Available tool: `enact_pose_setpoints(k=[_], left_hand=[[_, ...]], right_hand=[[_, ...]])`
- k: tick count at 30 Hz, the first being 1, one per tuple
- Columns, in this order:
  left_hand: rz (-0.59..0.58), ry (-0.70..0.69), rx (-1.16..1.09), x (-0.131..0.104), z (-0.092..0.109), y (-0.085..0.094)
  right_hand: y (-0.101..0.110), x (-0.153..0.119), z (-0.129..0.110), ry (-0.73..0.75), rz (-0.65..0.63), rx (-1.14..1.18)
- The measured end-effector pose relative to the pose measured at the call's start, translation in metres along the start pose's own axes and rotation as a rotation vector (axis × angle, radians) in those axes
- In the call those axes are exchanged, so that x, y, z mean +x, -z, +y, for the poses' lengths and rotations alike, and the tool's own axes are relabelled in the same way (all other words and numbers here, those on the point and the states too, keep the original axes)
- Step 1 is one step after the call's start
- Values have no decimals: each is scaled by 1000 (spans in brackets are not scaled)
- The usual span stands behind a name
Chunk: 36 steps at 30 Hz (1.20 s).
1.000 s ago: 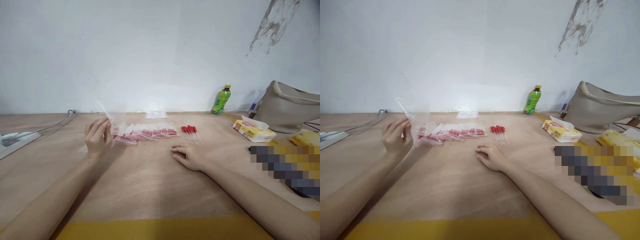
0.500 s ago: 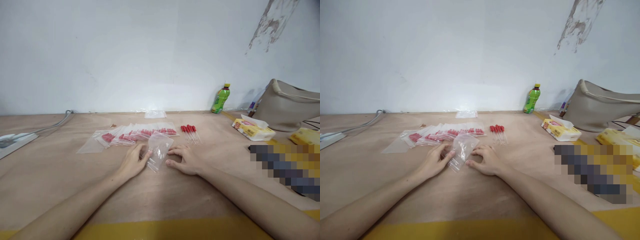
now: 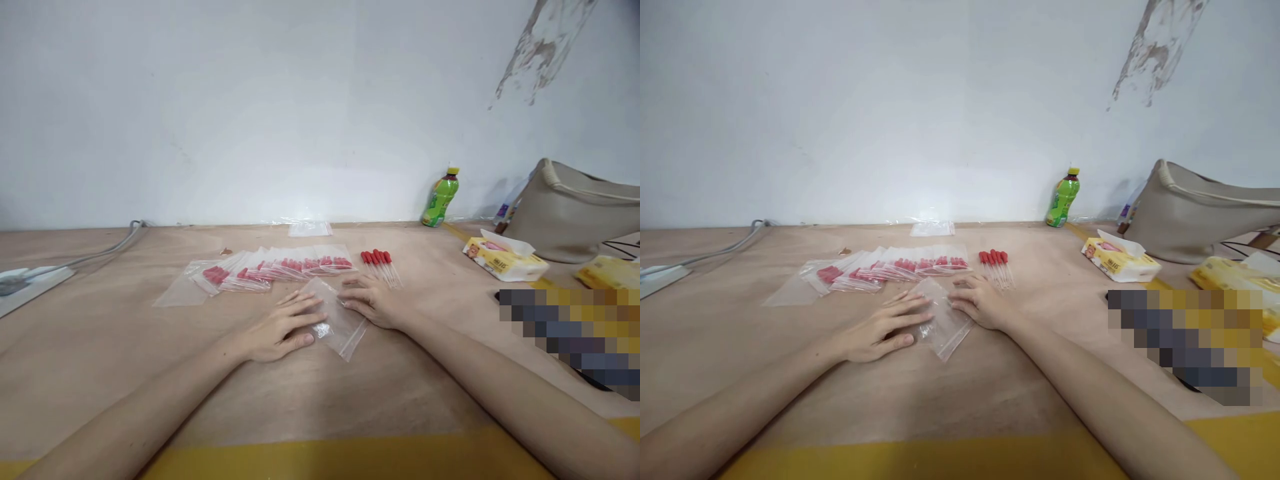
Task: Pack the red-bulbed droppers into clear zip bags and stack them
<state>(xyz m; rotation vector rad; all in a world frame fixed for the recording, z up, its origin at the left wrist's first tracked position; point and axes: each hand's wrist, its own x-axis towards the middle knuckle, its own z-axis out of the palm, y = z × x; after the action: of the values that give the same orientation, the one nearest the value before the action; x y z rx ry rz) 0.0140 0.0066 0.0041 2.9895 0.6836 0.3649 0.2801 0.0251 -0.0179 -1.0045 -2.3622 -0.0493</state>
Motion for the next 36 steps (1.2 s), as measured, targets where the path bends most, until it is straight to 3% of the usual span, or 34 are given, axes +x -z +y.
enact_pose_setpoints(k=[2,5,7,11,15,22,25,30,33,36], left_hand=[[-46,31,49,-1,5,2],[-25,66,146,-1,14,3],[30,51,157,-2,17,2],[164,99,15,-3,14,-5],[43,166,-119,-5,8,-9],[28,195,-157,-5,7,-10],[37,201,-151,-4,7,-10],[61,206,-168,-3,8,-11],[82,231,-172,-2,10,-12],[94,242,-177,-2,11,-13]], right_hand=[[5,2,8,-147,87,-82],[14,10,21,-492,168,-233],[18,18,30,-658,126,-315],[16,35,42,-833,-15,-407],[7,47,47,-957,-116,-389],[6,49,48,-974,-46,-284],[10,45,44,-901,51,-158],[9,22,26,-656,388,431],[4,4,7,-676,495,745],[-3,-5,-11,-752,516,927]])
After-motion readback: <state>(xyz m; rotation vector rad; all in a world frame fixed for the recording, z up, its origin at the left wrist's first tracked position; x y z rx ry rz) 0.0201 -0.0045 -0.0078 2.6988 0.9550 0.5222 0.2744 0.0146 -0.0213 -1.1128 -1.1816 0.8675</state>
